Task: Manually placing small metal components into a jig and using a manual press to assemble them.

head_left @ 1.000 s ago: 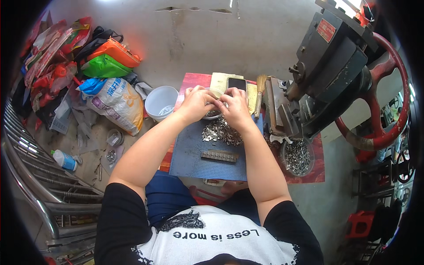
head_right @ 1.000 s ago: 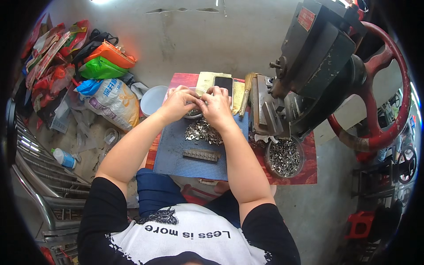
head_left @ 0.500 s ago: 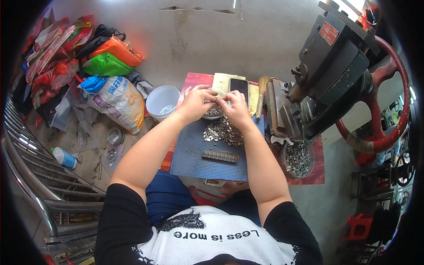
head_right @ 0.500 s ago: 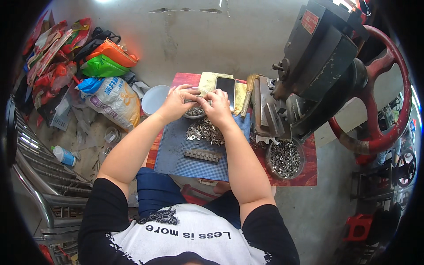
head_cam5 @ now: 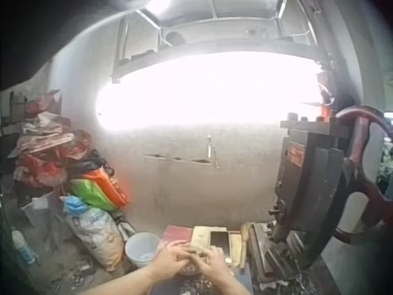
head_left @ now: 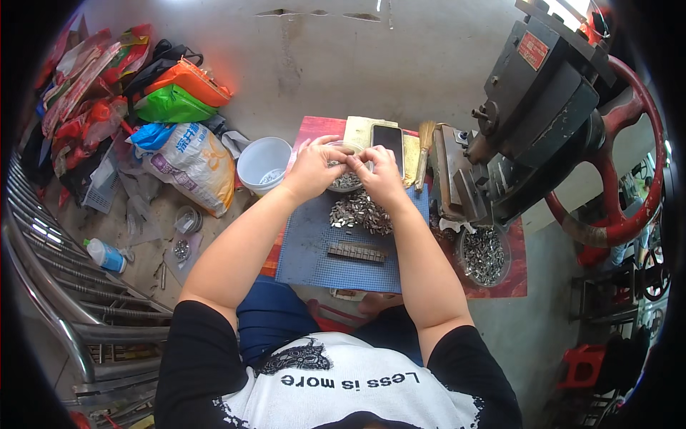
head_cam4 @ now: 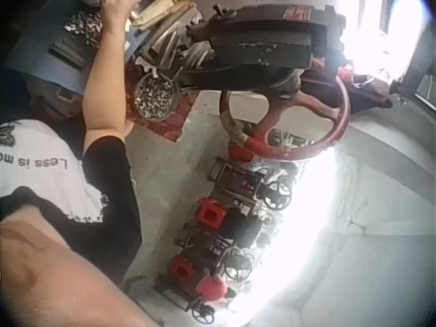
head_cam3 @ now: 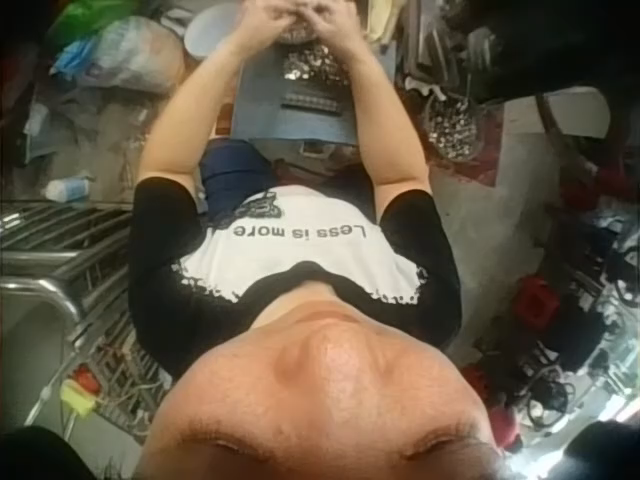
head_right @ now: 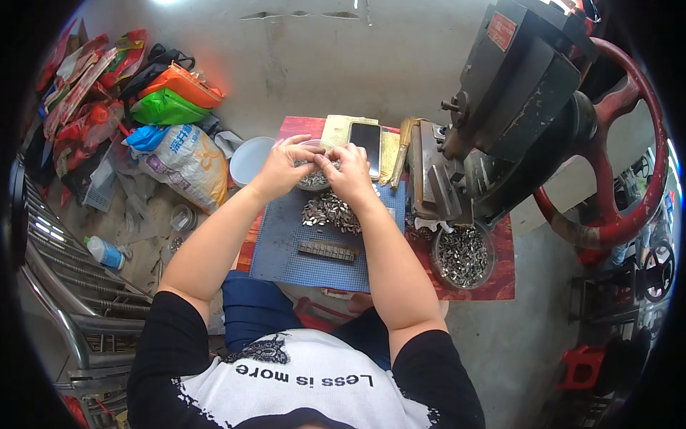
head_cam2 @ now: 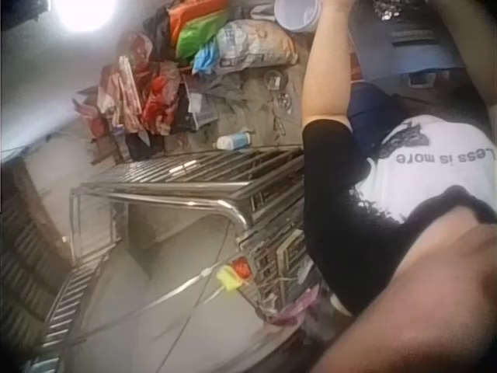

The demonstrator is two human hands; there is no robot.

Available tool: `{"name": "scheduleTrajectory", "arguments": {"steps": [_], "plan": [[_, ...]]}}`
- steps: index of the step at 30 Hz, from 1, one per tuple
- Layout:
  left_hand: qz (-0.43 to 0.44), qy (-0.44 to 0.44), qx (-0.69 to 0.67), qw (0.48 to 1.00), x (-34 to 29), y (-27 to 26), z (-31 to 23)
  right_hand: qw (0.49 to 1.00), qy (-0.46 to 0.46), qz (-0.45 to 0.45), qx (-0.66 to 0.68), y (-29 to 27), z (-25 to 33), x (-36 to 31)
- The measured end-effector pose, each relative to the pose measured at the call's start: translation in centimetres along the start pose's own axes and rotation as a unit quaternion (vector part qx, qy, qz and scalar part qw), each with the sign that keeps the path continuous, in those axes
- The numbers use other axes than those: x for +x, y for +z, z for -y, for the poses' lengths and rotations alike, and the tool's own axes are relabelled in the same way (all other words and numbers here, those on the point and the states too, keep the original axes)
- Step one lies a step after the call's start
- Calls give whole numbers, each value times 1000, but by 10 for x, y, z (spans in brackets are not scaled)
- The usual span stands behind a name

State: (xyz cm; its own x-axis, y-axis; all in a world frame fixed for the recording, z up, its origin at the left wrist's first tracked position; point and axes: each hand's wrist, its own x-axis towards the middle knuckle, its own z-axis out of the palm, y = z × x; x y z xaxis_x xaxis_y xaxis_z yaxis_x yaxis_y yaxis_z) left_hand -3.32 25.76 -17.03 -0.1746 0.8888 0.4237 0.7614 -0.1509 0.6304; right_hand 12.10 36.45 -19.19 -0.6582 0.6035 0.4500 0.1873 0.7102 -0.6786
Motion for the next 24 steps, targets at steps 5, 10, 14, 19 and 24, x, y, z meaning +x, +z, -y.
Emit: {"name": "scheduleTrajectory", "arguments": {"steps": [5,10,14,19,24], "plan": [[-47,-16,53,997,-6,2,-12,982,56,-76,162,6,-7,1],[-69,17,183,980,-8,4,-16,971,70,-51,221,6,-1,-1],[-60,56,243,967,-10,4,-22,936,152,-16,316,2,3,0],[-66,1,236,969,-8,-3,-21,981,92,9,172,1,4,0],[-107,12,227,968,-14,1,-25,963,120,3,241,-3,10,-3]]}}
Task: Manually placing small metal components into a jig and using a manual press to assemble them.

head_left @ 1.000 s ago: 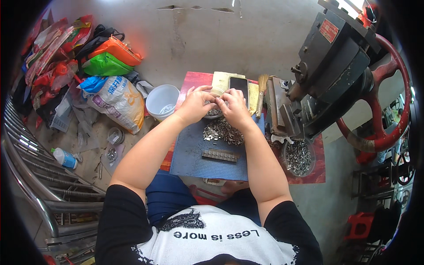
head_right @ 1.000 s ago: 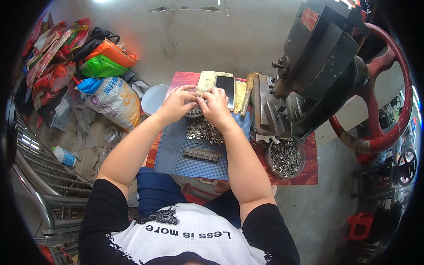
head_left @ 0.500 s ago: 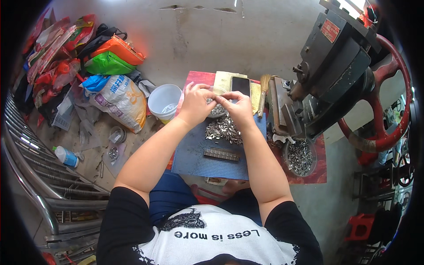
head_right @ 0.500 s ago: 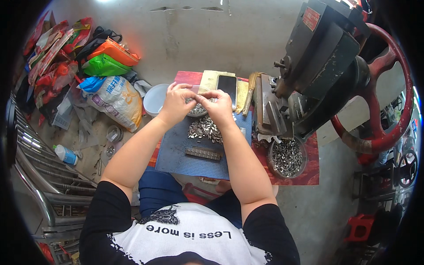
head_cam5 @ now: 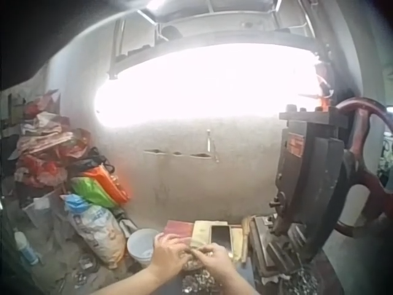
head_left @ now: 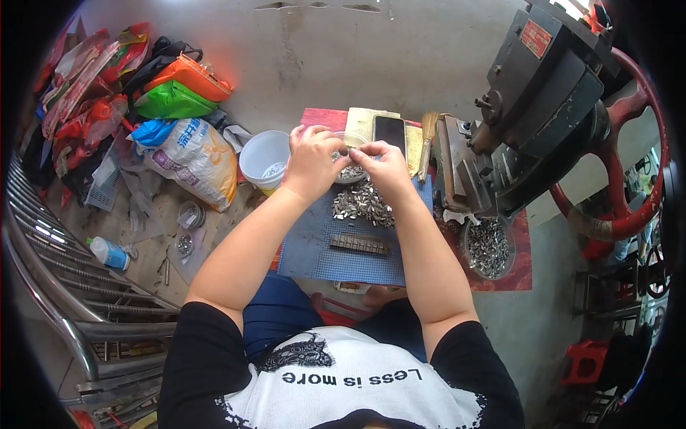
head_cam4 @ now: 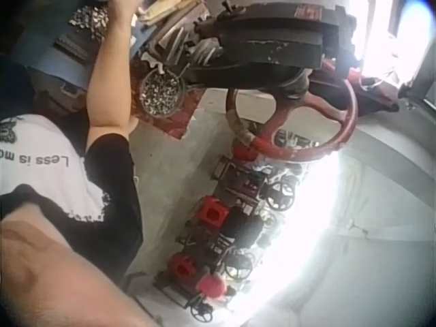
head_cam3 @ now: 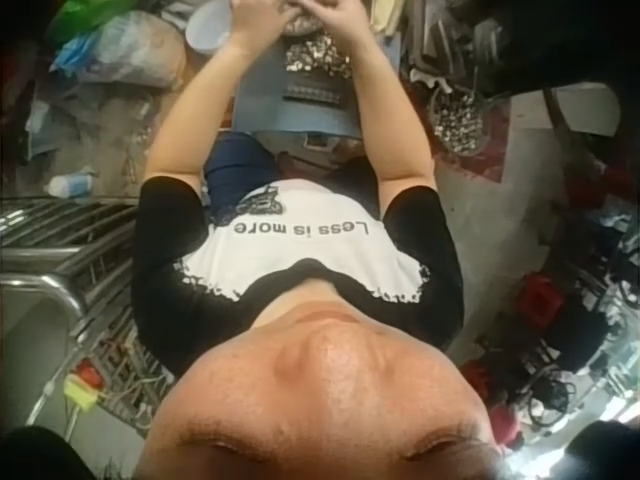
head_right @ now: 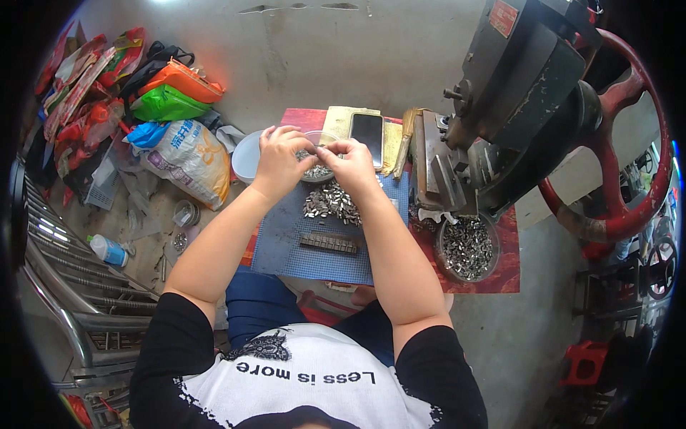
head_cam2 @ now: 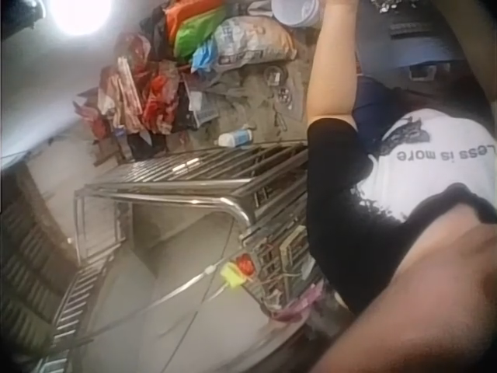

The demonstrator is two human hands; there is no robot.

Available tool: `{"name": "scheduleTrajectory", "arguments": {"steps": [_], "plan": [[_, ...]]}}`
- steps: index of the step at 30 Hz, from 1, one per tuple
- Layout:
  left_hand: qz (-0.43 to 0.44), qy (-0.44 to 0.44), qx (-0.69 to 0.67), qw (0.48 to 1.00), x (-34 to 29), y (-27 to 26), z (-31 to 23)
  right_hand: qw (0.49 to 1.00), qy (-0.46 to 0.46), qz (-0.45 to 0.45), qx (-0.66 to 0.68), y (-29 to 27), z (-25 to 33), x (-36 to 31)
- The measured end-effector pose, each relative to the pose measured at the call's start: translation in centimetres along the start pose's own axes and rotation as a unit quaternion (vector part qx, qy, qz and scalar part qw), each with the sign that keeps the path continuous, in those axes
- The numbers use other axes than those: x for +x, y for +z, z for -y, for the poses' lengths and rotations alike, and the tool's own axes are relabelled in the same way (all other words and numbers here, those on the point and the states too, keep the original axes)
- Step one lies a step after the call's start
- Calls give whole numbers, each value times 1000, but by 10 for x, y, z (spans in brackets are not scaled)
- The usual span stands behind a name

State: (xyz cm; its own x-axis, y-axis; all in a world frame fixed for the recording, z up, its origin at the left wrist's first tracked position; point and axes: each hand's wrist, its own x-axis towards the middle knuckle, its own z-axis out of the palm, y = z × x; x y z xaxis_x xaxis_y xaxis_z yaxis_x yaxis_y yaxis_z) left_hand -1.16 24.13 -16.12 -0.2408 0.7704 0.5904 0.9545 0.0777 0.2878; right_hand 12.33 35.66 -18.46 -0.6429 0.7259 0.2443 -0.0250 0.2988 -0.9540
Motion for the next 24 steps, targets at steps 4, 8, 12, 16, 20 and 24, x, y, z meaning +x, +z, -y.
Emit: {"name": "scheduleTrajectory", "arguments": {"steps": [4,8,12,16,20,24], "plan": [[-34,-10,-39,999,-12,-3,5,988,50,18,145,0,16,-6],[-35,-81,-121,989,-48,-22,3,994,84,41,54,-2,41,-23],[35,-159,-221,962,-107,-41,-15,978,84,131,-137,0,41,-74],[81,-149,-214,962,-137,-33,-32,967,80,134,-200,3,16,-101],[77,-158,-184,967,-142,-23,-38,953,100,133,-253,8,6,-104],[75,-169,-167,969,-143,-26,-39,949,99,133,-269,12,8,-103]]}}
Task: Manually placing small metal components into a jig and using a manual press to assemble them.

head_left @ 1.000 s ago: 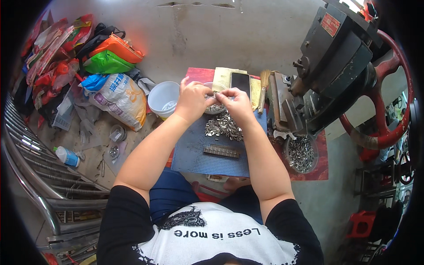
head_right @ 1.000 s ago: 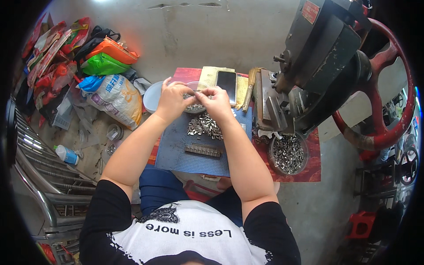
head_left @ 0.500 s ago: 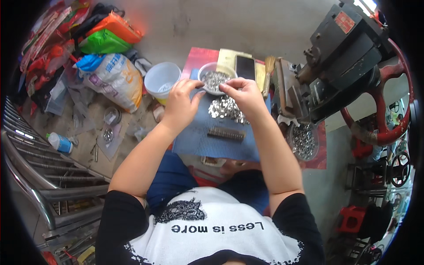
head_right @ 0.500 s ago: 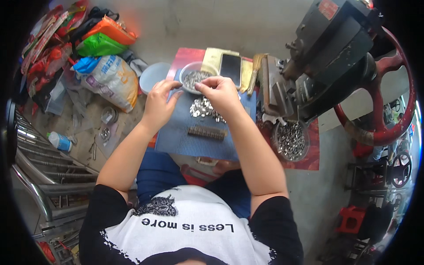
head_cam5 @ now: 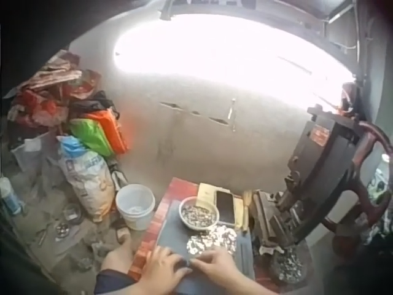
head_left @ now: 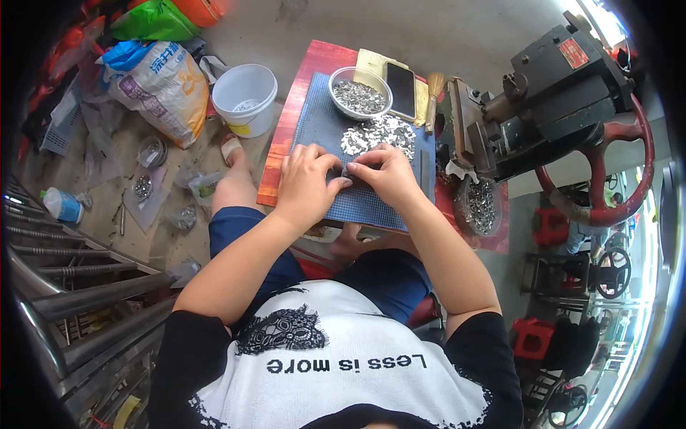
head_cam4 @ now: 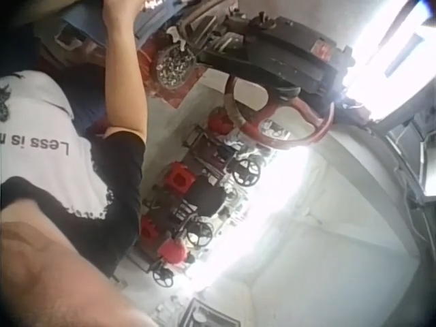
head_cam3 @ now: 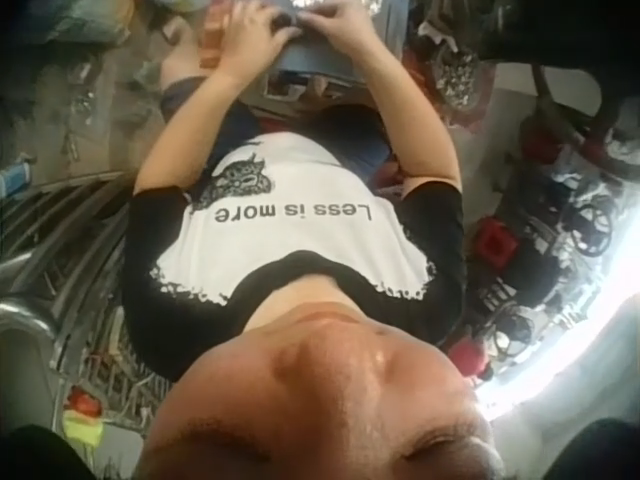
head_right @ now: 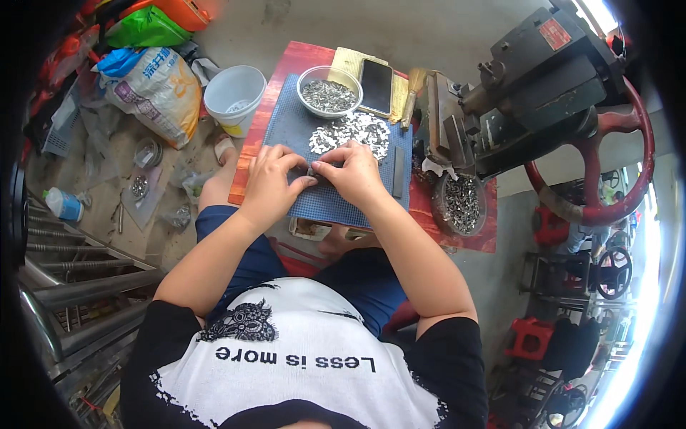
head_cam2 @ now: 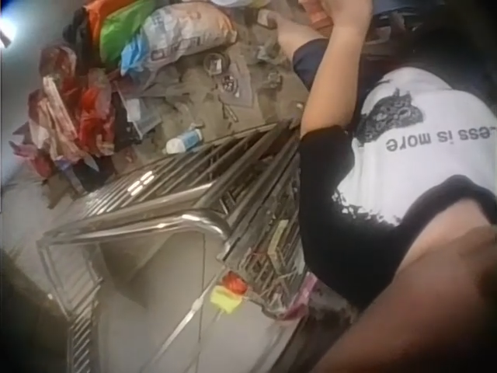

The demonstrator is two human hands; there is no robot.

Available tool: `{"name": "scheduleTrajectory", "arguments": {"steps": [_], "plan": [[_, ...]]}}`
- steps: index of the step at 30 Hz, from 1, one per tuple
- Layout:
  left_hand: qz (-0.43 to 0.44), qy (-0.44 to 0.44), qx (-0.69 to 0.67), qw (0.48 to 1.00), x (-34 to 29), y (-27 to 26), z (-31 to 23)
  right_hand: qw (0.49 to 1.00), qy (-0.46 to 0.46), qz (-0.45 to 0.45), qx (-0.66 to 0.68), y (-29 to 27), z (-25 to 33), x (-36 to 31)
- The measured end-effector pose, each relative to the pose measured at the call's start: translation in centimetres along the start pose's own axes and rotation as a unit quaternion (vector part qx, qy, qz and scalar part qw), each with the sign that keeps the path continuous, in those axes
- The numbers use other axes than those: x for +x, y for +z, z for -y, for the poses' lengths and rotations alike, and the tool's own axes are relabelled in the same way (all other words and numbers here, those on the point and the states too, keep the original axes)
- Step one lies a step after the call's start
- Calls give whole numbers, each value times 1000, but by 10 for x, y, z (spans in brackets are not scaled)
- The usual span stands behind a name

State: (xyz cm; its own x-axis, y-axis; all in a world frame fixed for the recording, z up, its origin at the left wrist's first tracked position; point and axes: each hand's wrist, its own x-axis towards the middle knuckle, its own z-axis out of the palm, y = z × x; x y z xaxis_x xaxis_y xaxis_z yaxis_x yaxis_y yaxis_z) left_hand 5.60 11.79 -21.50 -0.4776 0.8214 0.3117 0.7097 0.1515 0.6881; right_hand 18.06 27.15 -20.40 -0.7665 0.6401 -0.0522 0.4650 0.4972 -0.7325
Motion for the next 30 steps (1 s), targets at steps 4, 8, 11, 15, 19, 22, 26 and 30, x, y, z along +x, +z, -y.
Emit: {"name": "scheduleTrajectory", "arguments": {"steps": [4,8,11,15,19,22,26,30], "plan": [[13,-17,10,1000,2,0,-4,999,-10,-6,-40,-4,6,-2],[13,-9,11,1000,3,3,-2,998,-14,-6,-65,-5,3,0],[11,-6,4,1000,1,2,-2,996,9,-1,-86,-1,14,0],[2,-3,15,1000,-1,4,0,995,4,5,-97,-1,18,0],[-7,5,12,1000,-1,5,0,997,-11,18,-78,-5,14,-2],[-7,7,11,1000,-1,5,1,997,-18,36,-61,-12,17,-3],[-11,12,10,1000,-2,4,2,998,-10,58,-38,-18,22,-6],[-16,18,10,1000,-2,4,1,997,-19,65,-26,-22,16,-6]]}}
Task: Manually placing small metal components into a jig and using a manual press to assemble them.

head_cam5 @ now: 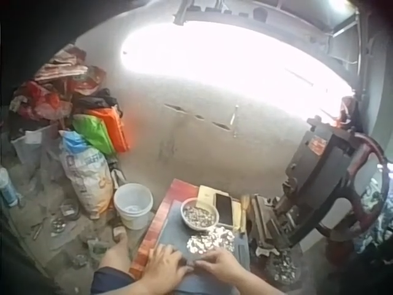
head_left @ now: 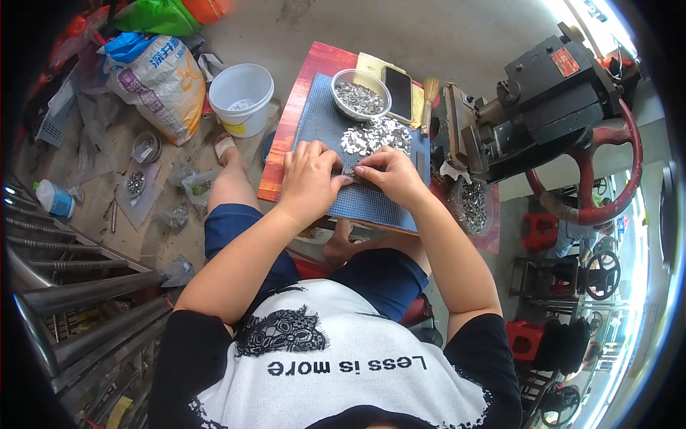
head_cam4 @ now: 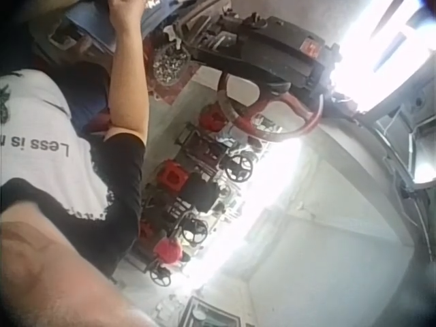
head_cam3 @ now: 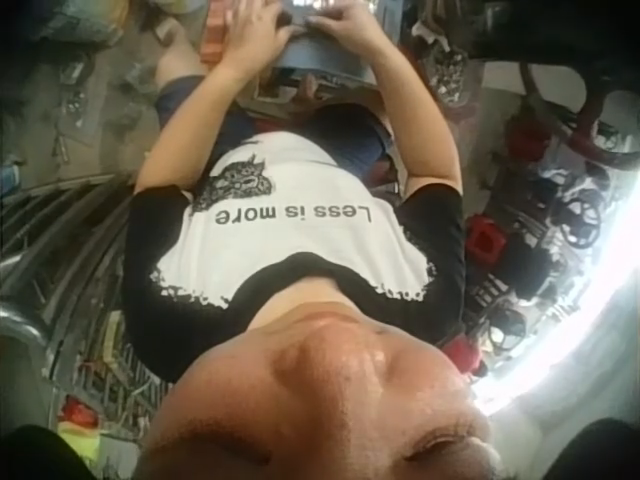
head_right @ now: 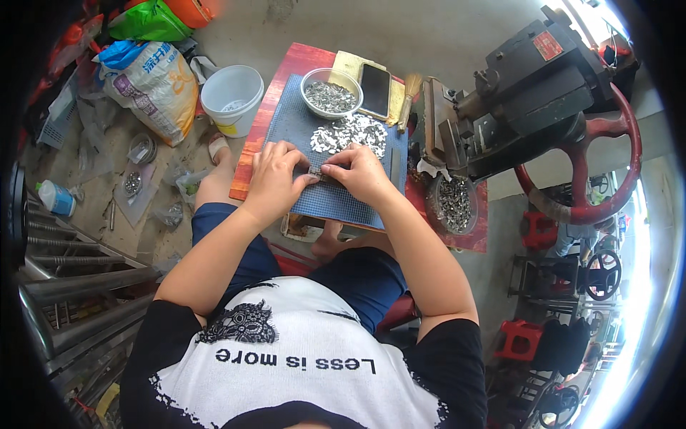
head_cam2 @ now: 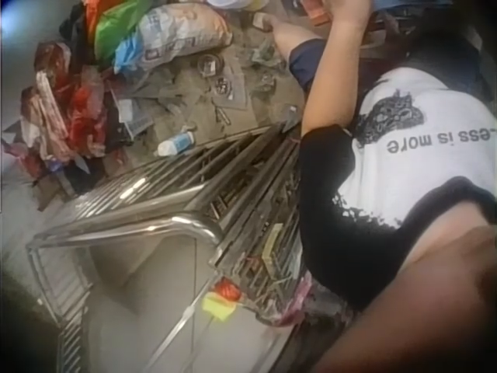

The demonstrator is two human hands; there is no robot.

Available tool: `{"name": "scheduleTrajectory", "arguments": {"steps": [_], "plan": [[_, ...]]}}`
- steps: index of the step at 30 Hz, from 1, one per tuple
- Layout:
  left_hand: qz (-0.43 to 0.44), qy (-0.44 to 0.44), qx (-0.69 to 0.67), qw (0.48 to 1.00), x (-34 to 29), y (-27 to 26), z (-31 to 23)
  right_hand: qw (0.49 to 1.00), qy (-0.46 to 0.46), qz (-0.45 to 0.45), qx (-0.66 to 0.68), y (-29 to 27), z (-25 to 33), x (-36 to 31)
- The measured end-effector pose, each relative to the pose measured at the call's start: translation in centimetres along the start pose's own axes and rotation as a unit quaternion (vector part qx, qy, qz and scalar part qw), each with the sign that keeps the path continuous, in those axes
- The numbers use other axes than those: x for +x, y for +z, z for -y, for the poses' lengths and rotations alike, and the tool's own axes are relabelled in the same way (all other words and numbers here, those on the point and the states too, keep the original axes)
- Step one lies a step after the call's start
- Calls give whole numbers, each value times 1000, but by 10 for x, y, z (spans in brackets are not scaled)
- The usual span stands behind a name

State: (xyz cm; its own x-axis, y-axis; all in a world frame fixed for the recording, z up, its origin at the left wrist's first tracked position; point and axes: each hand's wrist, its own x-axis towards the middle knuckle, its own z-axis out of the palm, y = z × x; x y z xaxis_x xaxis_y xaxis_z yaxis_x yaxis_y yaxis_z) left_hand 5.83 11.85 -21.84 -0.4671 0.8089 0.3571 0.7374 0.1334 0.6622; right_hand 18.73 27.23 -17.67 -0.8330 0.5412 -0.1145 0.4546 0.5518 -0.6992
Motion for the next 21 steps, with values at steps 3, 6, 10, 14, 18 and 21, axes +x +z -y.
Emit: {"name": "scheduleTrajectory", "arguments": {"steps": [3,6,10,14,18,21], "plan": [[2,-5,2,1000,-1,0,0,1000,1,-4,-9,2,0,2],[4,-3,6,1000,-1,0,0,999,14,-14,-34,6,-3,6],[3,-1,1,1000,-1,0,-1,997,-11,-28,-75,4,-4,2],[6,-6,4,1000,-1,-1,-2,994,-35,-34,-101,-4,-10,0],[4,-4,7,1000,-1,-1,-1,996,-52,4,-68,-8,-6,2],[4,-2,3,1000,-1,0,-1,997,-50,22,-51,-10,-9,3]]}}
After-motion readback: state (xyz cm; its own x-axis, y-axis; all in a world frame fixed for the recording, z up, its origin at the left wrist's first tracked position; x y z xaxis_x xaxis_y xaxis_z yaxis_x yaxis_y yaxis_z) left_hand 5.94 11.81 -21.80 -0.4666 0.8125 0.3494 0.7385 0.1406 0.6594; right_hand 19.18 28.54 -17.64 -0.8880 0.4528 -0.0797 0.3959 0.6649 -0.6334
